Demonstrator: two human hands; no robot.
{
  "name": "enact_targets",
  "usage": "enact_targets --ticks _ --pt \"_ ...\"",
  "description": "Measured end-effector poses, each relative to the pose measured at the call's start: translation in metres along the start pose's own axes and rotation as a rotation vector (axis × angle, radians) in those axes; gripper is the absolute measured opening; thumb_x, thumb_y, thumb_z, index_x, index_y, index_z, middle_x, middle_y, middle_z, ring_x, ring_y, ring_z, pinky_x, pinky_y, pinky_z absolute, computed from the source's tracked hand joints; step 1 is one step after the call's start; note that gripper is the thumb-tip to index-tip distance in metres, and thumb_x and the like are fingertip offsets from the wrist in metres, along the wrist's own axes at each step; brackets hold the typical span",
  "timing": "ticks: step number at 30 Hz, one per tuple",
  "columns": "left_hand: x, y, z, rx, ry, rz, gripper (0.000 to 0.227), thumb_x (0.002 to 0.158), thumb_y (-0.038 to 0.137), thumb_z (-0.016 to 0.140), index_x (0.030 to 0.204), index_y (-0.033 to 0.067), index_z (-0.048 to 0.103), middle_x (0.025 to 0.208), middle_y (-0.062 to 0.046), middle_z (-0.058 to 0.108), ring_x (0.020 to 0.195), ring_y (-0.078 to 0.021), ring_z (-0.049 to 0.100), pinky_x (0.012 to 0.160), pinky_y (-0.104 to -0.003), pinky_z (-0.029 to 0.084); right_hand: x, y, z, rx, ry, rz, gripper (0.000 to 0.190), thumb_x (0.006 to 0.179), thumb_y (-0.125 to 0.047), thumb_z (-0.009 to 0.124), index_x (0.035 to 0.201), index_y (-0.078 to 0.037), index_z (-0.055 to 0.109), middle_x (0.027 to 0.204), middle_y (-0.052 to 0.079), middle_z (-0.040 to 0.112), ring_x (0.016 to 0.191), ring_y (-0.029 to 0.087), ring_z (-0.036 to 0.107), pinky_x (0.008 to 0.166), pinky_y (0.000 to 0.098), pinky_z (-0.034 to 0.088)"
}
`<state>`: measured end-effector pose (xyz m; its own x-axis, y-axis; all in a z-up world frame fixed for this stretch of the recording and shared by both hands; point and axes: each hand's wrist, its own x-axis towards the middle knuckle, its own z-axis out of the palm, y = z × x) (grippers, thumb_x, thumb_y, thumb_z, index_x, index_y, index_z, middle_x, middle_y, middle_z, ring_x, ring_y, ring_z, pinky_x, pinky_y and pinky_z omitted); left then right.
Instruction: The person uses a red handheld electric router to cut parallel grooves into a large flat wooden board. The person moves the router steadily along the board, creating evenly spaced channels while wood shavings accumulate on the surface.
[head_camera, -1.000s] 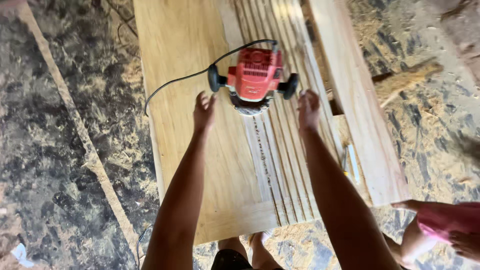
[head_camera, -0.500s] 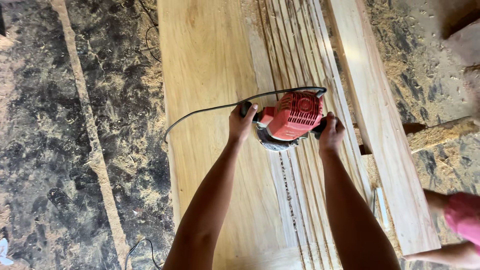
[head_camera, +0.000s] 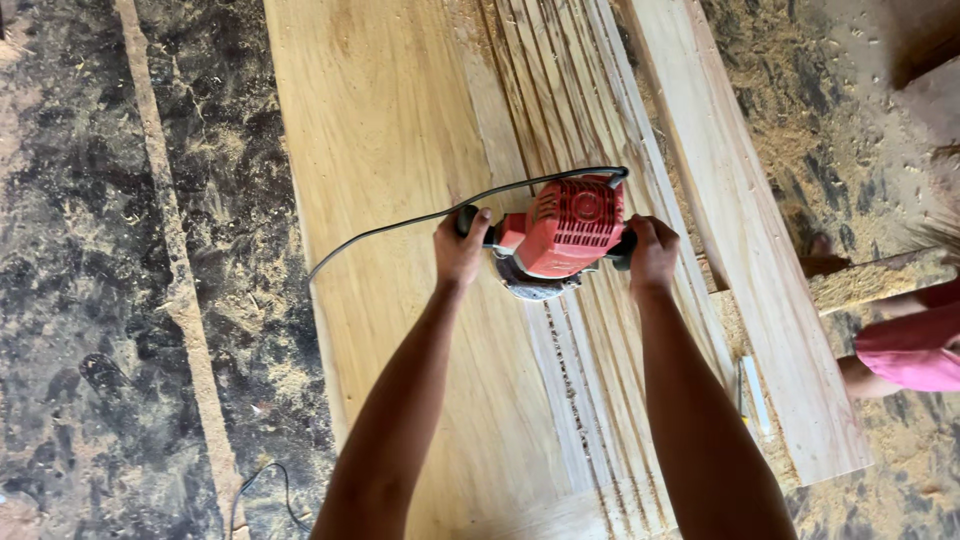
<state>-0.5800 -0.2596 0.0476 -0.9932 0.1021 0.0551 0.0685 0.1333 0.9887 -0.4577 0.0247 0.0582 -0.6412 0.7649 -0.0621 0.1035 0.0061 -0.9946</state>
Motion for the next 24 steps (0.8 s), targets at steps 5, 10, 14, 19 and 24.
enact_targets --ticks 5,10,14,19,24 --pt "0.004 0.0 -0.003 -0.242 -0.061 0.071 0.03 0.089 0.03 0.067 0.086 0.0006 0.069 0.077 -0.007 0.072 0.07 -0.0137 0.066 0.066 -0.03 0.054 0.007 0.001 0.002 -0.02 -0.132 -0.127 0.014 0.088 -0.01 0.063 0.087 -0.001 0.074 0.077 0.004 0.07 0.065 0.012 0.06 0.059 0.0277 0.047" --pt "0.007 -0.004 0.006 -0.114 0.064 0.056 0.031 0.093 0.029 0.067 0.078 0.0012 0.067 0.07 -0.006 0.07 0.065 -0.013 0.064 0.063 -0.03 0.053 0.018 0.011 0.002 -0.004 -0.257 -0.263 0.009 0.082 0.0 0.064 0.086 0.0 0.072 0.078 0.003 0.069 0.069 0.01 0.06 0.063 0.0263 0.049" --pt "0.0 -0.011 0.018 -0.248 0.192 0.192 0.043 0.097 0.036 0.069 0.074 0.0005 0.059 0.065 -0.006 0.063 0.06 -0.0135 0.061 0.057 -0.031 0.05 0.024 0.015 -0.006 0.152 -0.409 -0.224 0.018 0.078 0.006 0.058 0.09 0.002 0.071 0.08 0.003 0.068 0.071 0.011 0.061 0.064 0.0259 0.05" --pt "0.012 -0.022 0.022 -0.149 0.236 0.27 0.044 0.098 0.034 0.068 0.071 0.0008 0.059 0.061 -0.005 0.063 0.056 -0.0152 0.063 0.057 -0.031 0.053 0.033 0.012 -0.01 0.232 -0.525 -0.226 0.029 0.073 0.009 0.053 0.095 0.004 0.073 0.085 0.006 0.073 0.072 0.014 0.066 0.066 0.028 0.055" --pt "0.025 -0.039 0.022 -0.133 0.248 0.412 0.04 0.099 0.026 0.066 0.07 0.0002 0.058 0.063 -0.006 0.063 0.059 -0.0164 0.062 0.059 -0.032 0.051 0.035 0.011 -0.009 0.301 -0.524 -0.261 0.029 0.074 0.009 0.055 0.096 0.006 0.074 0.087 0.009 0.075 0.074 0.016 0.068 0.068 0.0298 0.056"
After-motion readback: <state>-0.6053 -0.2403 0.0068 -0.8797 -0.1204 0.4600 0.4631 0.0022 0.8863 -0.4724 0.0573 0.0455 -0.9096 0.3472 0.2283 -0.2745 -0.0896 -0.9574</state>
